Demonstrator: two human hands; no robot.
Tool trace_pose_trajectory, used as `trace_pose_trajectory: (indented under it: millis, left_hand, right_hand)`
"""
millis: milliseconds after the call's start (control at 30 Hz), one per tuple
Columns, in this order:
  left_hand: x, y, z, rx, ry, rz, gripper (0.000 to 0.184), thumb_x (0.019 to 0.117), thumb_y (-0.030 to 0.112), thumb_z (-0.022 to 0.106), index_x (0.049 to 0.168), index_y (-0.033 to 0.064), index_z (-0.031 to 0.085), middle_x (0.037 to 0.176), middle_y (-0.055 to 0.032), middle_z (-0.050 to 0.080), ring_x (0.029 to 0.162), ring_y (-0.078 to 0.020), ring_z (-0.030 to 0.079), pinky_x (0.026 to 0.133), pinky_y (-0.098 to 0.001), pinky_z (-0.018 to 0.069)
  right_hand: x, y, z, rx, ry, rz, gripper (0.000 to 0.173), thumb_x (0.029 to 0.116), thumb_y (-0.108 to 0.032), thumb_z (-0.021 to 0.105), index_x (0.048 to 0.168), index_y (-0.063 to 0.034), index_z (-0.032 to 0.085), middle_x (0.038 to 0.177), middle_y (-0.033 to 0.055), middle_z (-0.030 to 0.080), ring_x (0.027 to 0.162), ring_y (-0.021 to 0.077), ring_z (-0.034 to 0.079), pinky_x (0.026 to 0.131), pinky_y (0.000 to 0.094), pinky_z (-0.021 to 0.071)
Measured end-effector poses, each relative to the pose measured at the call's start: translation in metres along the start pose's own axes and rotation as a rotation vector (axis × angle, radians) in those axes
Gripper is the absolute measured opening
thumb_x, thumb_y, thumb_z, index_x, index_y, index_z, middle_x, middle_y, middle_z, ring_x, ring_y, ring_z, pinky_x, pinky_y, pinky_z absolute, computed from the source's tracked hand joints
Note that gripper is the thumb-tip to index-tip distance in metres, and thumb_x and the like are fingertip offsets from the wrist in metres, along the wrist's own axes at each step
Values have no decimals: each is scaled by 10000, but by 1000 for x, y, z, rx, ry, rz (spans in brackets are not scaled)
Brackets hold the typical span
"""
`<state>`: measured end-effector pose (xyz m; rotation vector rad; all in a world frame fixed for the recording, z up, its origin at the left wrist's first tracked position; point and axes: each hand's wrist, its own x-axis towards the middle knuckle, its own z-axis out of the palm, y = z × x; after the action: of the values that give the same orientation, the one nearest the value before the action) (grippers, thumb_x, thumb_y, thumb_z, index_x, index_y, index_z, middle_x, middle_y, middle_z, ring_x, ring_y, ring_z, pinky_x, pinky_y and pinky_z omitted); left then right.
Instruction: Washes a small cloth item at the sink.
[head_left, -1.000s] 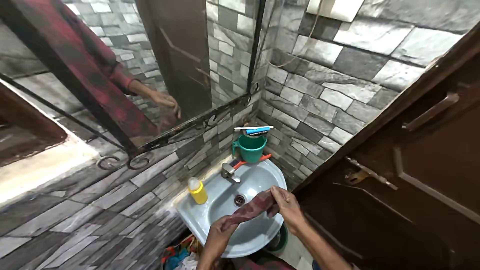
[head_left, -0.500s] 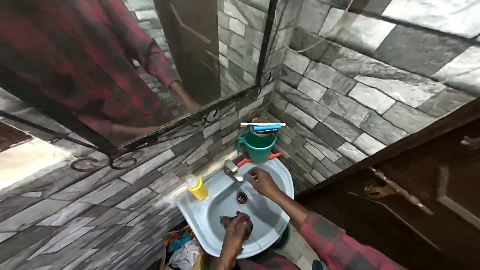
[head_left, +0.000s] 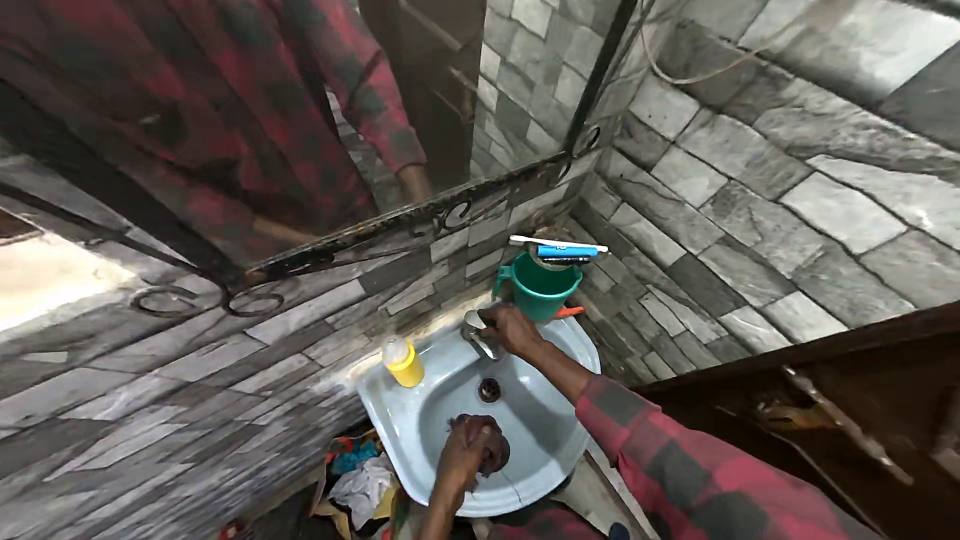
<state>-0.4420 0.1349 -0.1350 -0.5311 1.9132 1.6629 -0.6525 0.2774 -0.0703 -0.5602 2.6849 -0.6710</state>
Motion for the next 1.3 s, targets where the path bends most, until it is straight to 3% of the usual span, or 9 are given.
trace_pose_trajectory:
  millis: [167, 533, 633, 767, 933, 1033, 1100, 1200, 1300]
  left_hand:
    - [53, 13, 10, -2, -55, 50, 471, 1033, 305, 584, 1384, -7, 559, 1242, -206, 645, 1095, -271, 644, 979, -459, 516]
    - [110, 35, 32, -83, -17, -35, 448, 1042, 257, 591, 1402, -6, 548, 1343, -238, 603, 1228, -325, 596, 1050, -493, 473]
    - [121, 43, 35, -170, 3, -67, 363, 1046, 213, 583, 1327, -16, 577, 1171, -203, 649, 1009, -255, 635, 894, -424, 527]
    - [135, 48, 38, -296, -14, -111, 345, 1049, 185, 566, 1345, 11, 531, 996, -150, 627, 776, -191, 590, 698, -358, 525]
    - [139, 45, 32, -403, -140, -83, 325, 1041, 197, 586, 1321, 41, 534, 921, -102, 641, 672, -148, 588, 613, -318, 523]
    - [134, 51, 26, -483, -222, -53, 262, 1011, 59, 573, 1268, 22, 538, 933, -102, 655, 726, -156, 628, 662, -329, 554]
    - [132, 56, 17, -417, -280, -50, 246, 989, 5, 518, 1233, 27, 541, 906, -75, 639, 729, -132, 611, 666, -308, 538]
    - [139, 55, 0, -212, -311, -14, 157, 1004, 36, 567, 1155, 13, 604, 787, -58, 631, 587, -106, 561, 546, -266, 499]
    - [141, 57, -3, -12, -220, 79, 165, 1020, 89, 588, 1148, -8, 627, 849, -93, 635, 659, -137, 570, 625, -315, 514]
  right_hand:
    - [8, 7, -4, -93, 11, -85, 285, 955, -155, 670, 1225, -95, 737, 1120, 185, 730, 1139, 397, 643, 1031, 552, 472]
    - [10, 14, 5, -151, 74, -227, 336, 1007, -32, 566, 1326, -42, 670, 1296, 194, 678, 1192, 405, 633, 1077, 505, 457]
    - [14, 15, 4, -125, 80, -238, 351, 982, 1, 585, 1316, -51, 679, 1296, 195, 674, 1188, 396, 633, 1071, 498, 463]
    - [-10, 21, -5, 122, 142, -272, 446, 986, -3, 583, 1431, -40, 586, 1483, 202, 545, 1388, 349, 515, 1182, 477, 393]
    - [-84, 51, 48, 305, 367, 119, 267, 1009, -16, 538, 1223, -23, 699, 1189, 159, 700, 1095, 285, 683, 977, 458, 554]
    - [-87, 76, 81, 482, 61, 253, 665, 965, -73, 632, 1573, -56, 361, 1548, 186, 464, 1388, 328, 500, 1146, 496, 425]
    - [-75, 83, 87, 599, -61, 230, 956, 910, -108, 750, 1654, -168, 152, 1592, 158, 416, 1381, 313, 512, 1132, 510, 440]
    - [-56, 97, 88, 691, -91, 189, 823, 847, -43, 791, 1553, -169, 388, 1276, 199, 656, 1077, 339, 677, 941, 552, 546]
    - [-49, 99, 84, 606, -154, 162, 421, 934, -115, 733, 1323, -11, 615, 1200, 194, 683, 1083, 285, 675, 995, 481, 528]
